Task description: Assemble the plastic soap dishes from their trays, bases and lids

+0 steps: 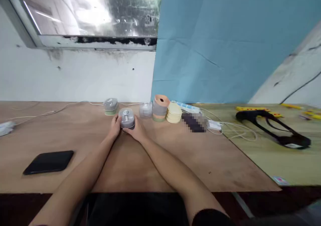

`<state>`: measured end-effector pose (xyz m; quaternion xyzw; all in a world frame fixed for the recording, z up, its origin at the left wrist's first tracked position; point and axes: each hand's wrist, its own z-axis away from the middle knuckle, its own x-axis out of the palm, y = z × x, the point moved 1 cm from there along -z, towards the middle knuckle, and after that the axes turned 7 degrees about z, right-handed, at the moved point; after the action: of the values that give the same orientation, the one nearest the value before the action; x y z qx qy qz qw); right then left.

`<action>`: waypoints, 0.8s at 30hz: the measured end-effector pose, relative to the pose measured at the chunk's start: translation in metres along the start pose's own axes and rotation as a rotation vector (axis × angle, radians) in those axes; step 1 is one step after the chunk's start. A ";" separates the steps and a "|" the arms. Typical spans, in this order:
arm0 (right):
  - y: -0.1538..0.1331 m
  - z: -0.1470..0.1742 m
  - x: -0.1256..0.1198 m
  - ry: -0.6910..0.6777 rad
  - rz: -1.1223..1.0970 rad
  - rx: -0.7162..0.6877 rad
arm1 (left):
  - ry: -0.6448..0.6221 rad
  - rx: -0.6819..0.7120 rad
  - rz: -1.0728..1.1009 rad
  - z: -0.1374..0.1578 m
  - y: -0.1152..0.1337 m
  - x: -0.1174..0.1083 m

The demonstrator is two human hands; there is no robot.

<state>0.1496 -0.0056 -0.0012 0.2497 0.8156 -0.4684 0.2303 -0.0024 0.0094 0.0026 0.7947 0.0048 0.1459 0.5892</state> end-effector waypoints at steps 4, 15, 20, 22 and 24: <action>-0.002 -0.001 0.000 0.051 -0.010 -0.014 | 0.021 0.019 0.011 0.003 0.000 0.005; -0.014 0.000 -0.013 0.126 -0.001 -0.148 | -0.011 0.107 -0.107 0.009 0.005 0.002; -0.016 0.002 -0.016 0.159 0.001 -0.135 | -0.057 0.195 -0.084 0.008 0.000 0.000; -0.017 0.003 -0.017 0.176 -0.008 -0.138 | -0.051 0.238 -0.128 0.008 0.001 -0.001; -0.018 0.004 -0.018 0.203 -0.014 -0.152 | -0.043 0.308 -0.173 0.010 0.003 -0.002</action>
<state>0.1528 -0.0207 0.0194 0.2718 0.8696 -0.3792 0.1616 -0.0019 -0.0010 0.0023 0.8751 0.0829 0.0751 0.4709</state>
